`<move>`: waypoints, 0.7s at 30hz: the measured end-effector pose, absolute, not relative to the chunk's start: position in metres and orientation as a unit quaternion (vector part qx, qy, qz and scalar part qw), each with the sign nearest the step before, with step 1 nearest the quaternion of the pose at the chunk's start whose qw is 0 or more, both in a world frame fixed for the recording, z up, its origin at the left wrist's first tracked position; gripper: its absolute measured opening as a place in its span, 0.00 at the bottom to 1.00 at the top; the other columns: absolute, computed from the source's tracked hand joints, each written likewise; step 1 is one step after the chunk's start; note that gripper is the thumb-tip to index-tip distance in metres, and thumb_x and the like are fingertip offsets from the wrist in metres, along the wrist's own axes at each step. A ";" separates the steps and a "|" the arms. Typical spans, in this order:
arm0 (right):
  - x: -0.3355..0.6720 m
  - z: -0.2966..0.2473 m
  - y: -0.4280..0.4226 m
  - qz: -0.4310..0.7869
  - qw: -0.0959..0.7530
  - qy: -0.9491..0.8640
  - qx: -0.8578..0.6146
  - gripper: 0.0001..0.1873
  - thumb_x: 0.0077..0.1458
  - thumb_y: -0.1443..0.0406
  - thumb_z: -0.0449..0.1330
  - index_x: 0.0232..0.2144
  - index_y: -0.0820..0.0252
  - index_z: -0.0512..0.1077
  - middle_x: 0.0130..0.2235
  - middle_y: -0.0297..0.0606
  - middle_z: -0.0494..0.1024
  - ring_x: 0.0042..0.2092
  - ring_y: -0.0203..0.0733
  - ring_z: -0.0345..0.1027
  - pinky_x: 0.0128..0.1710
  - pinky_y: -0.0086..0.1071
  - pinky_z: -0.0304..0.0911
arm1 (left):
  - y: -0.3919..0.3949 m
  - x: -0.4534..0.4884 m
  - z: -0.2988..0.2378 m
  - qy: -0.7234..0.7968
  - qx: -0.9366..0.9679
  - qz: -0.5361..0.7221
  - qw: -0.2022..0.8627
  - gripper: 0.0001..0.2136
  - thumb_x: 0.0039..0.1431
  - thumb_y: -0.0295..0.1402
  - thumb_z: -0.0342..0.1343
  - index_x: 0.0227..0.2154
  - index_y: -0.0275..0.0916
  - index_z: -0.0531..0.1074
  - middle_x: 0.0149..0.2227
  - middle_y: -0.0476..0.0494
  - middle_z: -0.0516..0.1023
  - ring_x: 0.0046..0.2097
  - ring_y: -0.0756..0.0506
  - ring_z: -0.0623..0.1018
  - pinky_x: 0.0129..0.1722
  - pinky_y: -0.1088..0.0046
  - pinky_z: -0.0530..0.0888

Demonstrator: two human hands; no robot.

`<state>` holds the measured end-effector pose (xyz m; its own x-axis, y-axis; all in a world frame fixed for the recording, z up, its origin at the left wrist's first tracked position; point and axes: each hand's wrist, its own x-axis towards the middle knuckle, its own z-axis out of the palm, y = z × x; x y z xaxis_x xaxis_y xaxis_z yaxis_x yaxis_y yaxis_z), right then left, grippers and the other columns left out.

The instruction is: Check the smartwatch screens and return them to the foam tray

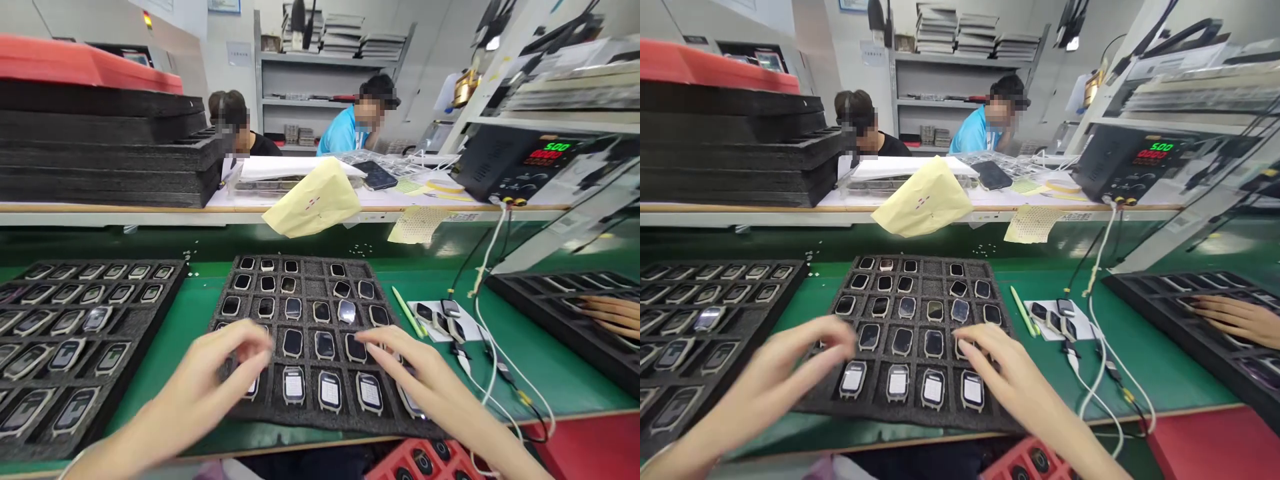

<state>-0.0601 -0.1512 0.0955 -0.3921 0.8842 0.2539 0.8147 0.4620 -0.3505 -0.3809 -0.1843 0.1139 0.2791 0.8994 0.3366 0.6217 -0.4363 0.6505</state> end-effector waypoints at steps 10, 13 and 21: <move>-0.058 0.030 -0.111 0.139 0.067 -0.819 -0.553 0.13 0.58 0.61 0.57 0.43 0.61 0.68 0.35 0.42 0.76 0.37 0.51 0.74 0.35 0.38 0.68 | -0.125 -0.357 0.033 0.580 0.813 -0.044 0.014 0.11 0.65 0.29 0.45 0.38 0.31 0.72 0.37 0.32 0.74 0.41 0.36 0.74 0.40 0.61 0.71; -0.061 0.029 -0.106 0.191 0.086 -0.787 -0.580 0.16 0.54 0.59 0.60 0.43 0.59 0.68 0.32 0.37 0.76 0.32 0.47 0.73 0.28 0.34 0.64 | -0.125 -0.368 0.031 0.581 0.811 -0.008 0.076 0.09 0.65 0.32 0.47 0.41 0.34 0.70 0.37 0.35 0.73 0.41 0.37 0.74 0.39 0.62 0.72; -0.064 0.054 -0.105 0.149 0.119 -0.815 -0.548 0.17 0.57 0.55 0.58 0.42 0.61 0.71 0.34 0.42 0.77 0.31 0.46 0.72 0.28 0.35 0.64 | -0.123 -0.392 0.041 0.555 0.788 0.207 0.166 0.10 0.62 0.36 0.53 0.44 0.37 0.67 0.39 0.42 0.73 0.43 0.41 0.74 0.43 0.62 0.73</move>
<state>-0.0635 -0.1048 0.0540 -0.3719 0.9278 0.0308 0.8568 0.3558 -0.3732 -0.3917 -0.1227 0.0411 0.2978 0.9440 0.1420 0.8065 -0.3284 0.4916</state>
